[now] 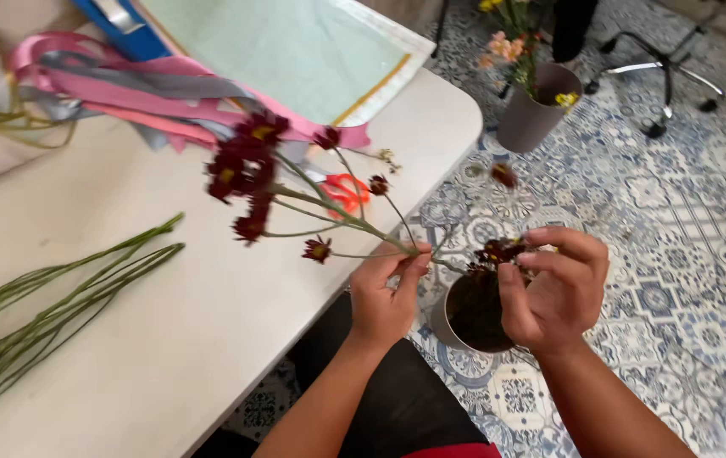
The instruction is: The person arranges flowers into a bouquet by gathering stems of yellow, white, and dried flowers from a container and placing them together on a table.
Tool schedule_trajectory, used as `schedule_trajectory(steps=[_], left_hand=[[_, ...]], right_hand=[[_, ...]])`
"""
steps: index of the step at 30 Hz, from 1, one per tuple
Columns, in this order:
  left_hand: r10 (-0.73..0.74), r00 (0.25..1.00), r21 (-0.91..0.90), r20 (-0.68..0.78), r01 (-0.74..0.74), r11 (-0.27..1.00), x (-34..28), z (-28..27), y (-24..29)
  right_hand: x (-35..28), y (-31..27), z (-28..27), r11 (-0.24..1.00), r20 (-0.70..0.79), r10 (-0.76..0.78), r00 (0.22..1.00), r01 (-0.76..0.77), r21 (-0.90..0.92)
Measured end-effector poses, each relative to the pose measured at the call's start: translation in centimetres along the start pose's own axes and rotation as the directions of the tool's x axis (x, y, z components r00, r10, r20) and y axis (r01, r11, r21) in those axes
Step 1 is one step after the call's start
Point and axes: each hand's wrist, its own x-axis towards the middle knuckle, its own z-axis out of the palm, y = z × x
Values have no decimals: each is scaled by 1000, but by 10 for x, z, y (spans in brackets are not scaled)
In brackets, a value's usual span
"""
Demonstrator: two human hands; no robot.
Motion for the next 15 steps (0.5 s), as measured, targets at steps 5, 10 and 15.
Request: schedule_trajectory(steps=[5, 10, 15], left_hand=[[21, 967, -138, -253, -58, 989, 15, -65, 42], [140, 874, -68, -466, -193, 979, 12, -145, 60], [77, 866, -22, -494, -101, 995, 4, -228, 81]], right_hand=[[29, -41, 68, 974, 437, 89, 895, -170, 150], [22, -74, 150, 911, 606, 20, 795, -265, 317], [36, -110, 242, 787, 605, -135, 785, -286, 547]])
